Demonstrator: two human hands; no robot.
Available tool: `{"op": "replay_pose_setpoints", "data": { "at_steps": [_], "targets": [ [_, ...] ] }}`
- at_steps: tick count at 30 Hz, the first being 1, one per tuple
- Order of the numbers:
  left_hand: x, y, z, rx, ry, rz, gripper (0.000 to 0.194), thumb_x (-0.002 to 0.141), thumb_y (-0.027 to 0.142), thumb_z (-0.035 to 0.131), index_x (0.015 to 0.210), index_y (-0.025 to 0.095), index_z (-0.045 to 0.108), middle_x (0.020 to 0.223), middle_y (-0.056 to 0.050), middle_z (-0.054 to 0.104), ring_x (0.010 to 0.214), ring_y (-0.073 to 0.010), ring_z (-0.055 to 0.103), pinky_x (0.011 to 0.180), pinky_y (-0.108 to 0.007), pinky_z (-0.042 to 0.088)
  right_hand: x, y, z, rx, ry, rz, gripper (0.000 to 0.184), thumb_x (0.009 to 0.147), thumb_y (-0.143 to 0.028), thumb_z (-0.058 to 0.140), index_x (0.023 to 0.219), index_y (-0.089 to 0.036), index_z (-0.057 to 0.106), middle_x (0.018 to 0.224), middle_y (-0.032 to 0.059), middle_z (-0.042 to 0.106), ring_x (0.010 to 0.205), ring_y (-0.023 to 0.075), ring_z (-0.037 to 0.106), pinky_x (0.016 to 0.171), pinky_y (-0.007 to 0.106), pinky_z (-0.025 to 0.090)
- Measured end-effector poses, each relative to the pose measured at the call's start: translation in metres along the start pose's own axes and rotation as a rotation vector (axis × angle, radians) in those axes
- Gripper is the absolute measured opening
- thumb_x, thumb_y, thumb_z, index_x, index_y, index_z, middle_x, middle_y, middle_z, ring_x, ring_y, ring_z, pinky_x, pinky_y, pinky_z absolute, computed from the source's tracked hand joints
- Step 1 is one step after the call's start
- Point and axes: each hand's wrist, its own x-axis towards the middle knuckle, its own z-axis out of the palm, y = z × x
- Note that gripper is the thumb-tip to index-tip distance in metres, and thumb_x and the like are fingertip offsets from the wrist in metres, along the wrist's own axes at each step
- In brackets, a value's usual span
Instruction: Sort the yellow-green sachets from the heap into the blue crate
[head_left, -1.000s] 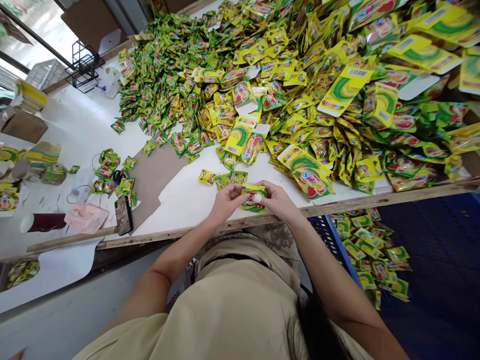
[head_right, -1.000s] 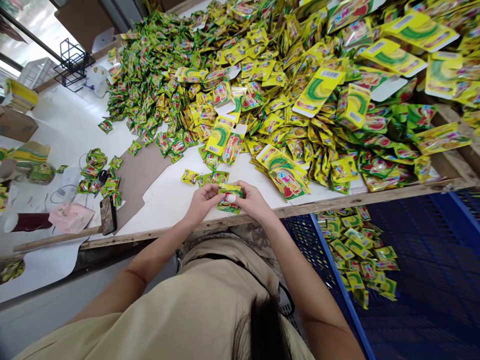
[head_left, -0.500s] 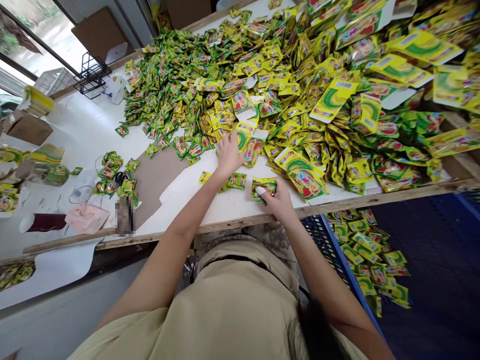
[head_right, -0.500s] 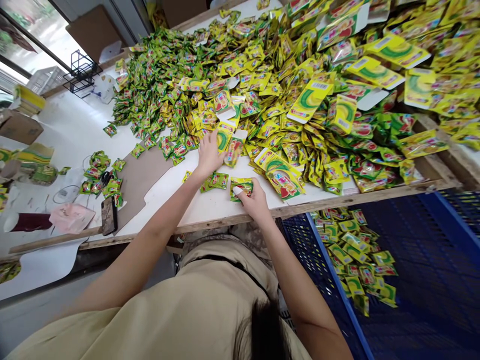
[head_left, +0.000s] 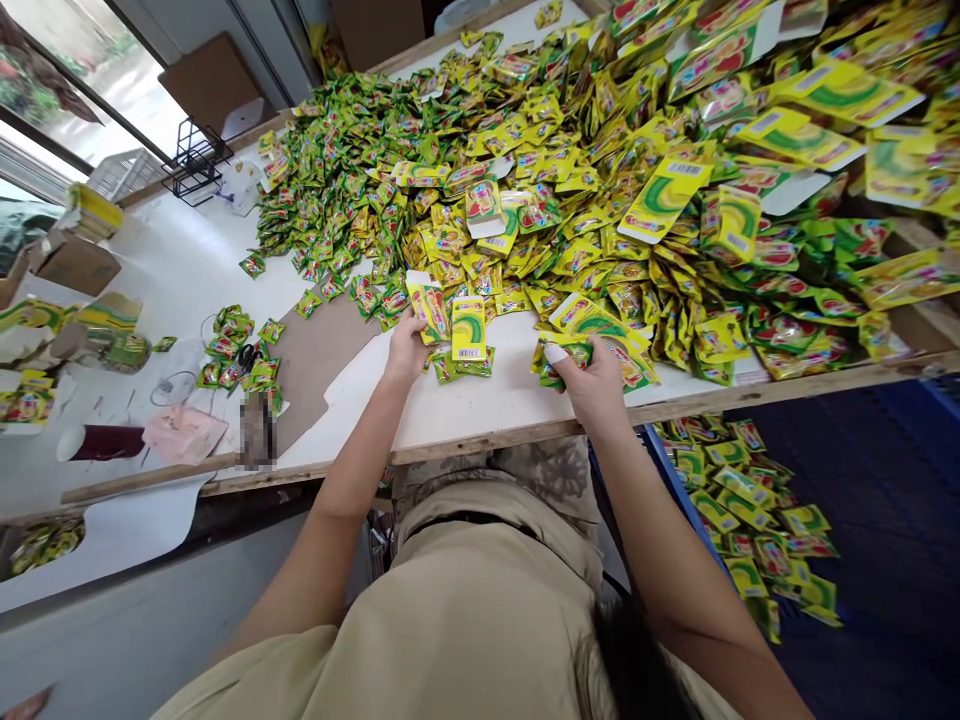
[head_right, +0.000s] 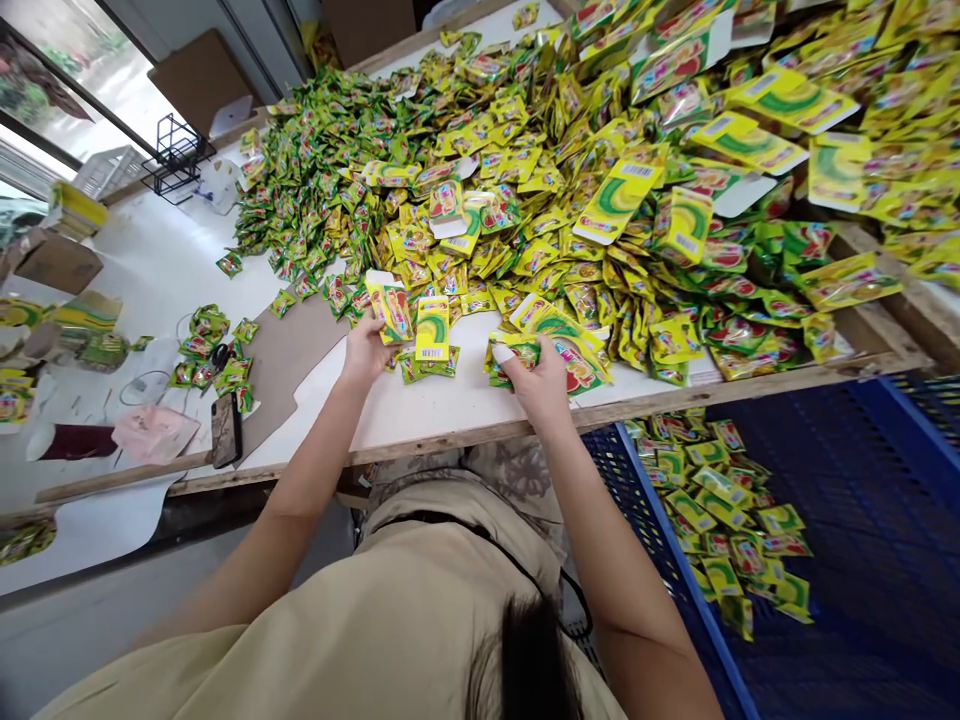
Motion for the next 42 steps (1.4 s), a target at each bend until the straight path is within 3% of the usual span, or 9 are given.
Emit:
{"op": "replay_pose_setpoints", "data": {
  "at_steps": [4,7,11,16,20,26,29,33,42],
  "targets": [
    [-0.034,-0.001,0.014,-0.31,-0.084,-0.216,0.048,0.083,0.044,0.039,0.119,0.015,0.052,0.111,-0.012,0.066,0.086,-0.0247,0.068,0.067,-0.04,0.058,0.009,-0.022,0.01,-0.047,-0.012,-0.114,0.03,0.075,-0.044,0.065,0.092,-0.022,0.054,0.089,0.0038,0.063,0.079,0.0201,0.061,0.075,0.036,0.052],
    [-0.058,-0.006,0.031,-0.356,-0.25,-0.332,0.064,0.074,0.064,0.053,0.113,0.013,0.057,0.103,-0.015,0.069,0.078,-0.0256,0.069,0.056,-0.034,0.057,0.016,-0.039,0.018,-0.18,0.017,-0.219,0.033,0.076,-0.049,0.063,0.092,-0.022,0.055,0.088,0.0051,0.063,0.081,0.0217,0.06,0.076,0.036,0.051],
    [-0.081,-0.013,0.045,-0.326,-0.423,-0.355,0.07,0.059,0.049,0.079,0.115,0.014,0.055,0.096,-0.011,0.07,0.07,-0.0228,0.069,0.056,-0.032,0.057,0.025,-0.043,0.027,-0.316,0.146,-0.363,0.037,0.075,-0.055,0.062,0.087,-0.022,0.053,0.071,0.001,0.055,0.068,0.0191,0.055,0.063,0.033,0.047],
    [-0.083,-0.013,0.044,-0.369,-0.346,-0.323,0.057,0.064,0.04,0.077,0.11,0.014,0.057,0.092,-0.008,0.069,0.066,-0.021,0.069,0.058,-0.034,0.058,0.026,-0.03,0.028,-0.432,0.076,-0.477,0.036,0.072,-0.054,0.065,0.074,-0.022,0.048,0.059,-0.0033,0.049,0.055,0.014,0.047,0.054,0.028,0.041],
    [-0.076,-0.011,0.039,-0.361,-0.335,-0.333,0.055,0.061,0.041,0.078,0.106,0.013,0.06,0.088,-0.008,0.07,0.066,-0.0216,0.069,0.057,-0.034,0.057,0.027,-0.028,0.023,-0.463,-0.007,-0.445,0.038,0.074,-0.054,0.063,0.068,-0.022,0.044,0.055,-0.0048,0.044,0.051,0.012,0.042,0.05,0.026,0.036],
    [-0.078,-0.005,0.04,-0.305,-0.471,-0.399,0.048,0.061,0.035,0.079,0.1,0.012,0.063,0.083,-0.008,0.07,0.066,-0.0219,0.069,0.055,-0.032,0.057,0.026,-0.035,0.023,-0.565,0.135,-0.411,0.039,0.076,-0.06,0.057,0.07,-0.023,0.046,0.057,-0.0027,0.046,0.053,0.0138,0.042,0.053,0.028,0.037],
    [-0.08,-0.007,0.042,-0.386,-0.411,-0.382,0.05,0.062,0.039,0.078,0.101,0.012,0.061,0.08,-0.007,0.07,0.062,-0.0222,0.069,0.053,-0.032,0.057,0.02,-0.035,0.023,-0.646,0.121,-0.44,0.039,0.075,-0.06,0.058,0.071,-0.022,0.047,0.058,-0.0012,0.047,0.055,0.0152,0.045,0.056,0.028,0.037],
    [-0.082,-0.01,0.044,-0.433,-0.326,-0.361,0.052,0.059,0.039,0.079,0.099,0.011,0.06,0.081,-0.008,0.07,0.061,-0.0224,0.069,0.053,-0.033,0.058,0.016,-0.034,0.019,-0.701,0.04,-0.448,0.037,0.077,-0.056,0.057,0.068,-0.022,0.046,0.056,-0.0015,0.046,0.053,0.0141,0.043,0.054,0.027,0.033],
    [-0.087,-0.012,0.039,-0.264,-0.427,-0.268,0.046,0.065,0.039,0.076,0.1,0.012,0.066,0.083,-0.007,0.071,0.067,-0.0192,0.068,0.064,-0.033,0.056,0.016,-0.048,0.008,-0.914,-0.26,-0.493,0.039,0.081,-0.055,0.05,0.063,-0.02,0.048,0.055,0.001,0.051,0.052,0.0147,0.044,0.053,0.026,0.024]
  ]
}}
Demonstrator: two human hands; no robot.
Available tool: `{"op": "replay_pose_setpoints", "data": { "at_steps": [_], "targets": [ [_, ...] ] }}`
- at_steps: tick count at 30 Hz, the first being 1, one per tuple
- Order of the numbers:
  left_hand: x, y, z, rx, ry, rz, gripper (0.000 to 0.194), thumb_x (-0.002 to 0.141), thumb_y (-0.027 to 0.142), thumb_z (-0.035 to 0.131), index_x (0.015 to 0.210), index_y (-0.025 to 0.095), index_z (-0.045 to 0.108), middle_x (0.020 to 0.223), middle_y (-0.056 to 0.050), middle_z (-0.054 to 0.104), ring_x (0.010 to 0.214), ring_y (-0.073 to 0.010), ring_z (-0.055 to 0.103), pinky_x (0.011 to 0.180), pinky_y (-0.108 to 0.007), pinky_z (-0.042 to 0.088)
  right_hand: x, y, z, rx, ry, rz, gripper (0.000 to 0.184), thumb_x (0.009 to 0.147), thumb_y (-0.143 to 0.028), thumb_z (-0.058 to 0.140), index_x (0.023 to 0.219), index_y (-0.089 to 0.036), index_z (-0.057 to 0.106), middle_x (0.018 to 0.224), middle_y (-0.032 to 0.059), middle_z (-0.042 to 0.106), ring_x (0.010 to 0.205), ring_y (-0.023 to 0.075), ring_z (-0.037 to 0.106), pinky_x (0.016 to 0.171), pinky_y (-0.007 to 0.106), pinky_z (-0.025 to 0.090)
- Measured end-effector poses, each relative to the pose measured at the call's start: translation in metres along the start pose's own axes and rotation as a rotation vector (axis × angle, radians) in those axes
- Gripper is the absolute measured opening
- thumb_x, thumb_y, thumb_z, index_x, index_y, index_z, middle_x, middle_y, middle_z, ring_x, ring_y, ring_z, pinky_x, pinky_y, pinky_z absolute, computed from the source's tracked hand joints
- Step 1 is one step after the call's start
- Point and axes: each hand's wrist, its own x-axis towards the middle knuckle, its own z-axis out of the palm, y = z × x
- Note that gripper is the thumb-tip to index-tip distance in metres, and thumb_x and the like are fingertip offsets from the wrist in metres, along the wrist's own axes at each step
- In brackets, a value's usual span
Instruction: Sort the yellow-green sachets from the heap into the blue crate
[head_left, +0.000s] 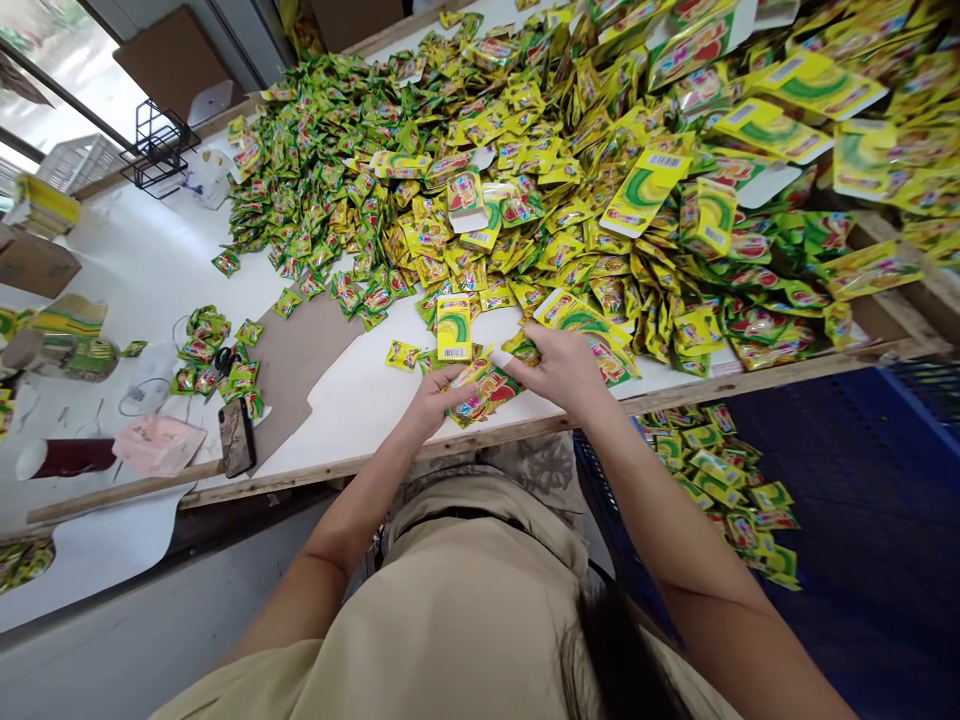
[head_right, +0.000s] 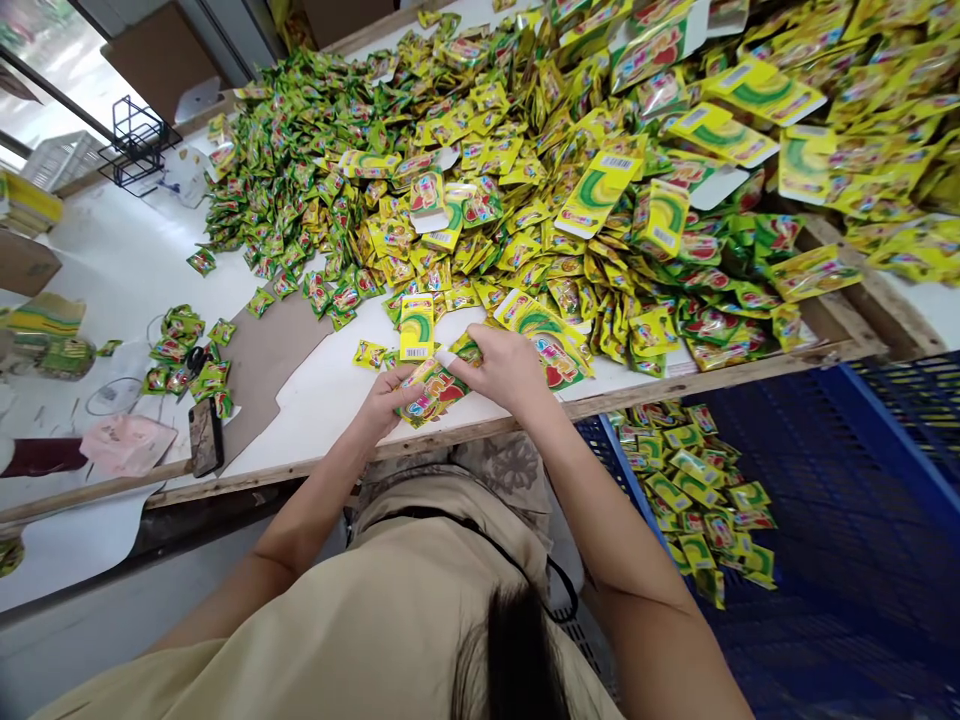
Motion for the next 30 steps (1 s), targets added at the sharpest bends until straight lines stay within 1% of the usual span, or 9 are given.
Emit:
{"op": "replay_pose_setpoints", "data": {
  "at_steps": [2,7,9,14,17,22,25,28,30],
  "targets": [
    [-0.001,-0.001,0.0,0.068,-0.008,0.035,0.043,0.066,0.04,0.076,0.099,0.013,0.067,0.084,-0.006,0.07,0.07,-0.018,0.067,0.07,-0.032,0.055,0.0,-0.002,0.001,-0.048,-0.032,0.036,0.042,0.083,-0.056,0.048,0.061,-0.02,0.051,0.055,0.0024,0.054,0.052,0.0152,0.045,0.053,0.026,0.023],
    [-0.002,-0.003,0.001,0.262,-0.011,0.099,0.044,0.067,0.046,0.073,0.095,0.012,0.067,0.088,-0.006,0.069,0.077,-0.0178,0.062,0.072,-0.028,0.049,-0.002,-0.012,0.006,-0.194,-0.067,0.254,0.046,0.087,-0.053,0.042,0.064,-0.018,0.06,0.056,0.0071,0.061,0.056,0.0192,0.052,0.054,0.028,0.019],
    [-0.002,-0.002,0.001,0.356,-0.031,0.115,0.045,0.07,0.049,0.07,0.095,0.012,0.066,0.088,-0.005,0.067,0.078,-0.0172,0.06,0.072,-0.027,0.047,-0.004,-0.017,0.007,-0.229,-0.072,0.27,0.05,0.09,-0.053,0.037,0.067,-0.017,0.063,0.059,0.0088,0.063,0.058,0.0202,0.055,0.054,0.029,0.019],
    [0.001,-0.001,-0.001,0.633,-0.157,0.052,0.043,0.075,0.053,0.063,0.091,0.013,0.063,0.082,-0.002,0.063,0.076,-0.0155,0.054,0.07,-0.025,0.044,-0.008,-0.023,0.008,-0.249,-0.13,0.13,0.046,0.092,-0.05,0.036,0.077,-0.017,0.063,0.071,0.0109,0.068,0.067,0.021,0.059,0.054,0.029,0.02],
    [0.005,-0.006,-0.003,0.623,-0.199,0.047,0.045,0.077,0.056,0.059,0.091,0.013,0.062,0.082,-0.003,0.061,0.075,-0.0156,0.052,0.071,-0.026,0.043,-0.006,-0.02,0.003,-0.192,-0.241,0.028,0.039,0.093,-0.047,0.036,0.087,-0.017,0.06,0.079,0.0113,0.068,0.07,0.0216,0.059,0.055,0.029,0.023],
    [0.013,-0.02,-0.006,0.495,-0.107,0.139,0.049,0.08,0.06,0.052,0.096,0.014,0.06,0.089,-0.005,0.061,0.08,-0.018,0.053,0.075,-0.028,0.044,0.008,0.001,-0.007,0.228,-0.447,-0.081,0.021,0.091,-0.027,0.037,0.102,-0.018,0.051,0.09,0.008,0.065,0.077,0.0202,0.058,0.065,0.027,0.037],
    [0.017,-0.023,-0.005,0.51,-0.066,0.186,0.052,0.081,0.061,0.05,0.104,0.015,0.06,0.1,-0.007,0.062,0.091,-0.0208,0.054,0.084,-0.03,0.044,0.016,0.009,-0.006,0.356,-0.41,-0.11,0.017,0.083,-0.017,0.042,0.096,-0.018,0.053,0.094,0.0082,0.063,0.083,0.0201,0.057,0.071,0.028,0.041],
    [0.019,-0.024,-0.004,0.564,-0.066,0.194,0.052,0.084,0.058,0.046,0.11,0.015,0.057,0.108,-0.009,0.061,0.1,-0.022,0.053,0.09,-0.031,0.043,0.02,0.009,0.002,0.304,-0.311,-0.13,0.023,0.075,-0.008,0.043,0.09,-0.017,0.058,0.093,0.0094,0.061,0.088,0.0211,0.056,0.075,0.029,0.041],
    [0.018,-0.024,-0.005,0.635,-0.062,0.182,0.048,0.086,0.055,0.045,0.107,0.014,0.057,0.105,-0.009,0.061,0.097,-0.0215,0.054,0.088,-0.032,0.043,0.019,0.006,0.007,0.27,-0.313,-0.15,0.027,0.073,-0.005,0.043,0.089,-0.016,0.061,0.092,0.0093,0.062,0.089,0.021,0.056,0.078,0.03,0.042]
  ]
}}
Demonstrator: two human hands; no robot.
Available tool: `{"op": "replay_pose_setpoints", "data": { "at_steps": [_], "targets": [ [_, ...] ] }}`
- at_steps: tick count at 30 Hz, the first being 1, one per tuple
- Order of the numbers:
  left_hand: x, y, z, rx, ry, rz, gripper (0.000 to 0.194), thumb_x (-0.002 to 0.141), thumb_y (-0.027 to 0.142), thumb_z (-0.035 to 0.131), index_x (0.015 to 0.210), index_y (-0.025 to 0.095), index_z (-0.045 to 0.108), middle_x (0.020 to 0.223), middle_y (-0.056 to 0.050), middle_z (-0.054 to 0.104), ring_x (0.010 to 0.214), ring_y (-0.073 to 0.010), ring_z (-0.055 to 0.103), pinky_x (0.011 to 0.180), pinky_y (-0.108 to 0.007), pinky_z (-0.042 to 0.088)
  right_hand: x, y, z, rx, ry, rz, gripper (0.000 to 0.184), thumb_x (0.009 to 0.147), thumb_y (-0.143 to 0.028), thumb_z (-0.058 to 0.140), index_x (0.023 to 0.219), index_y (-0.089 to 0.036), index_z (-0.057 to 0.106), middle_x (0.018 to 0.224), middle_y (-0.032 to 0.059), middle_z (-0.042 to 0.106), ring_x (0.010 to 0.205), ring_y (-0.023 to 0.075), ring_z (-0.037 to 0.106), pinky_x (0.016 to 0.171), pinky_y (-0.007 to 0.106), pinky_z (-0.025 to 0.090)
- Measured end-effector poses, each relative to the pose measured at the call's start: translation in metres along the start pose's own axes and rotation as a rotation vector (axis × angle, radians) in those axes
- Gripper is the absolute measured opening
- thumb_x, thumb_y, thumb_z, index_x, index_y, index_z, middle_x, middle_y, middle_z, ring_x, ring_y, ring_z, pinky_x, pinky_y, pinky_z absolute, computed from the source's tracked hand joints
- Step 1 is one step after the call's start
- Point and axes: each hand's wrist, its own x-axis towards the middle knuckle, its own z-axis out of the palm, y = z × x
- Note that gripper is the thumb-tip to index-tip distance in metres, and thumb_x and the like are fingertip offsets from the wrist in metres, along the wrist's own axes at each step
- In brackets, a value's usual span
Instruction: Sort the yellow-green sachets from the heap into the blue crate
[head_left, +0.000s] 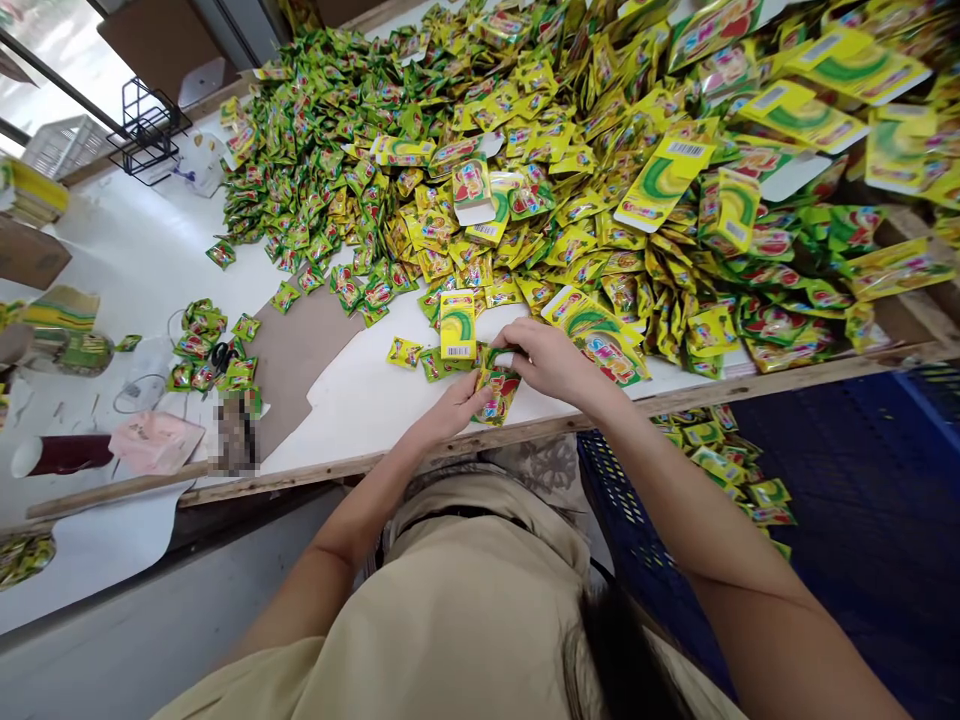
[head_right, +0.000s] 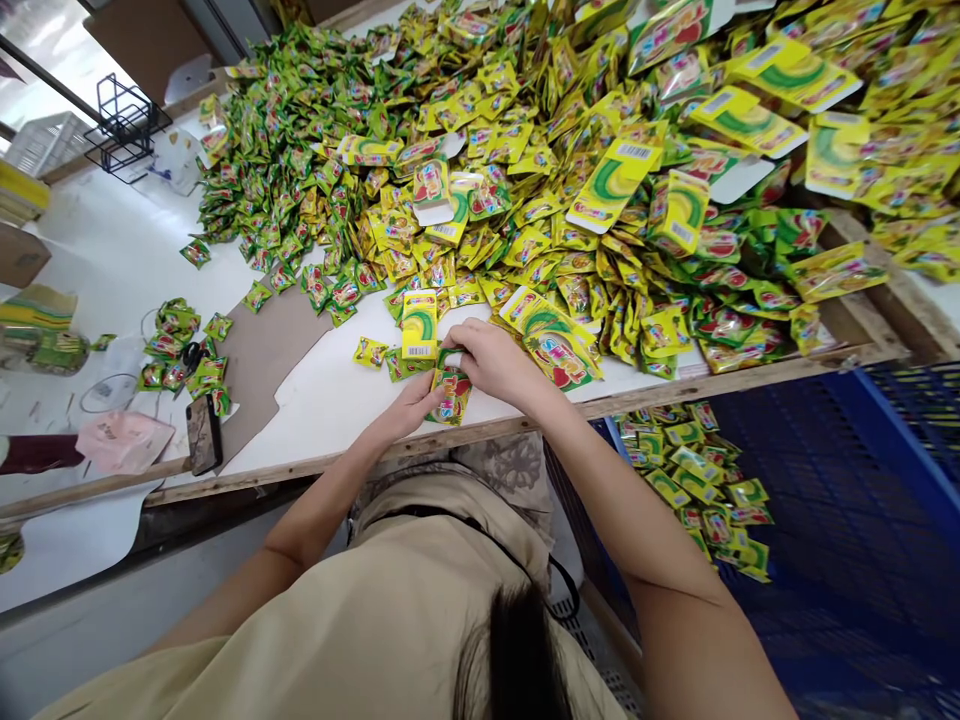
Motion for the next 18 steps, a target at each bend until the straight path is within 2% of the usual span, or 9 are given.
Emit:
{"op": "replay_pose_setpoints", "data": {
  "at_steps": [3,6,9,14,18],
  "targets": [
    [-0.005,-0.002,-0.001,0.101,0.037,-0.037,0.041,0.085,0.05,0.05,0.098,0.013,0.06,0.091,-0.007,0.062,0.084,-0.0191,0.054,0.08,-0.031,0.045,-0.002,-0.002,0.005,0.005,-0.039,0.007,0.024,0.074,-0.007,0.048,0.089,-0.016,0.064,0.089,0.0075,0.065,0.085,0.0199,0.058,0.077,0.029,0.042],
    [-0.011,-0.003,-0.002,0.07,0.132,-0.07,0.035,0.082,0.045,0.057,0.098,0.015,0.063,0.083,-0.004,0.063,0.076,-0.0173,0.054,0.075,-0.029,0.045,-0.006,-0.002,0.007,0.084,-0.01,0.079,0.019,0.073,-0.012,0.055,0.087,-0.017,0.065,0.082,0.0043,0.067,0.075,0.0171,0.059,0.07,0.027,0.044],
    [-0.017,-0.004,-0.001,0.039,0.207,-0.065,0.031,0.082,0.042,0.057,0.098,0.018,0.068,0.079,-0.002,0.065,0.077,-0.0175,0.056,0.076,-0.028,0.044,-0.008,-0.006,0.007,0.098,0.031,0.133,0.016,0.073,-0.014,0.058,0.086,-0.017,0.066,0.083,0.0034,0.069,0.072,0.0162,0.061,0.067,0.026,0.044],
    [-0.024,-0.004,0.005,0.177,0.284,-0.04,0.031,0.087,0.038,0.049,0.095,0.018,0.071,0.078,-0.001,0.066,0.071,-0.0162,0.054,0.072,-0.027,0.042,-0.006,-0.024,0.002,-0.116,-0.04,0.14,0.023,0.076,-0.011,0.053,0.089,-0.019,0.07,0.092,0.0055,0.071,0.082,0.0197,0.063,0.072,0.028,0.043],
    [-0.026,-0.006,0.008,0.168,0.334,-0.038,0.031,0.087,0.039,0.049,0.093,0.018,0.072,0.075,-0.001,0.066,0.069,-0.016,0.053,0.07,-0.027,0.042,-0.001,-0.033,-0.001,-0.217,-0.068,0.158,0.028,0.077,-0.007,0.049,0.091,-0.02,0.07,0.094,0.0061,0.071,0.085,0.0202,0.063,0.073,0.028,0.042]
  ]
}}
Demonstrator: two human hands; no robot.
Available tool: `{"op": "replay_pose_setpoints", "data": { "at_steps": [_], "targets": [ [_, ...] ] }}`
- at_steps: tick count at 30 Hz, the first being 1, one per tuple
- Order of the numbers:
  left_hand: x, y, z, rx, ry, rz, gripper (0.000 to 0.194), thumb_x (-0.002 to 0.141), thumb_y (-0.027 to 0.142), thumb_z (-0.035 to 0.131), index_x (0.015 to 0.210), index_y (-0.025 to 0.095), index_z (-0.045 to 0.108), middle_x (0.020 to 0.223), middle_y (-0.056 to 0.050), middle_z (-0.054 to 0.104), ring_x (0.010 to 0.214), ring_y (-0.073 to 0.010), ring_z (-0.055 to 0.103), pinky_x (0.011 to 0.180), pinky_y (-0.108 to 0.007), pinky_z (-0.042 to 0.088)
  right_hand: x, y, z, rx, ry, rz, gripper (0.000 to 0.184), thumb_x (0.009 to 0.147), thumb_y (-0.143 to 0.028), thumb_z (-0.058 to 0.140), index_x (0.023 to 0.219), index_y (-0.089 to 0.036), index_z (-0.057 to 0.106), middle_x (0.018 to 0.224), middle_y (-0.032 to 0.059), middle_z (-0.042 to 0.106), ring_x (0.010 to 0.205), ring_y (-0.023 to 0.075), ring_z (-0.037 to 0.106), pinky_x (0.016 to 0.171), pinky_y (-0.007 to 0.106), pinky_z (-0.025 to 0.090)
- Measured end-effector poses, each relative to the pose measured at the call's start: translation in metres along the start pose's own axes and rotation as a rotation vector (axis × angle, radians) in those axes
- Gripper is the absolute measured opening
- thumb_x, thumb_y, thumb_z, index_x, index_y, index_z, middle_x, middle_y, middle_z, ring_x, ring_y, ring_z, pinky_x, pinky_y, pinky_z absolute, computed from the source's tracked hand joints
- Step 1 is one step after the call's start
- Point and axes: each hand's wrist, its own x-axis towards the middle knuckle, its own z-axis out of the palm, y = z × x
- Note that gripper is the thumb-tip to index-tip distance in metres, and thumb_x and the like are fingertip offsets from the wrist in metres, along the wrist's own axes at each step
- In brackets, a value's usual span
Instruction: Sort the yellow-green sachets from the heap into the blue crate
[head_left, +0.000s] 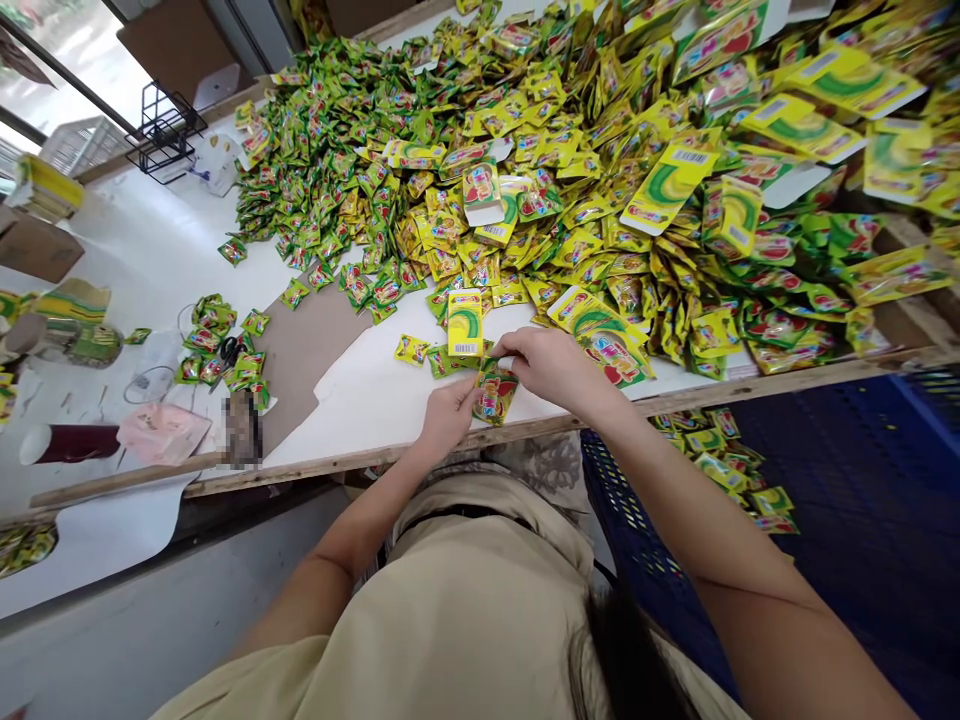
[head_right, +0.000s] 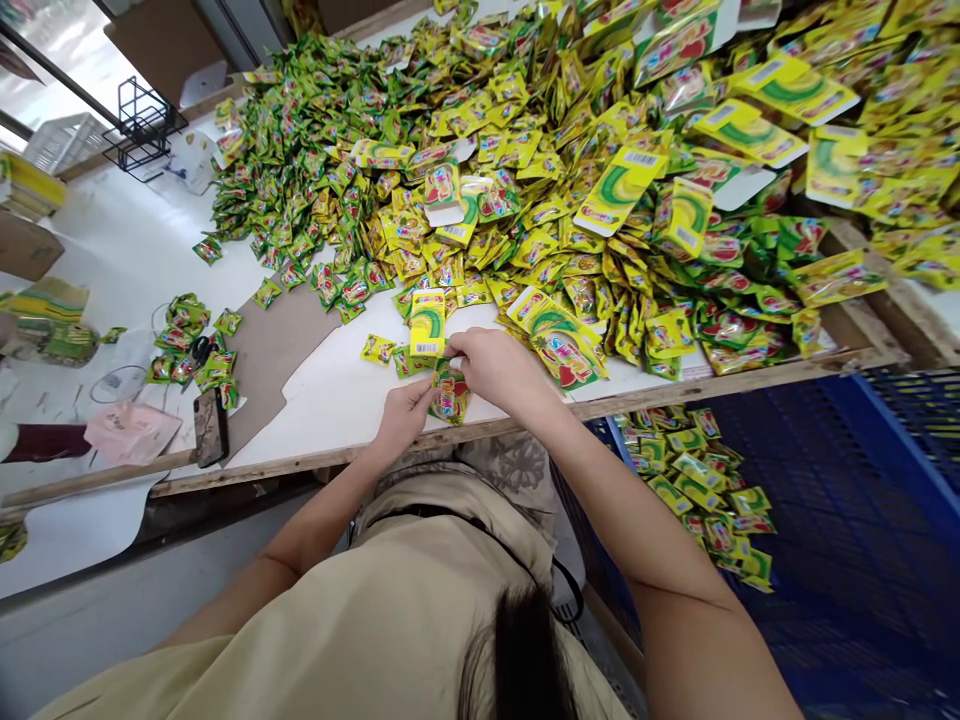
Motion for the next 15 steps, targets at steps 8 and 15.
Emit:
{"op": "replay_pose_setpoints", "data": {
  "at_steps": [8,15],
  "targets": [
    [0.005,-0.001,-0.005,-0.402,-0.11,-0.093,0.037,0.075,0.039,0.067,0.101,0.013,0.063,0.091,-0.006,0.068,0.082,-0.0167,0.062,0.078,-0.029,0.048,0.012,0.0,0.0,0.023,-0.141,0.009,0.016,0.074,-0.015,0.059,0.081,-0.022,0.071,0.073,0.0009,0.07,0.068,0.0168,0.061,0.062,0.025,0.037],
    [0.01,-0.002,-0.004,-0.464,-0.148,-0.137,0.044,0.067,0.039,0.075,0.098,0.013,0.06,0.084,-0.004,0.066,0.078,-0.0145,0.061,0.076,-0.028,0.05,0.021,0.007,-0.003,-0.028,-0.405,-0.191,0.029,0.08,-0.011,0.046,0.091,-0.026,0.069,0.08,0.002,0.07,0.073,0.0184,0.06,0.062,0.025,0.034]
  ]
}}
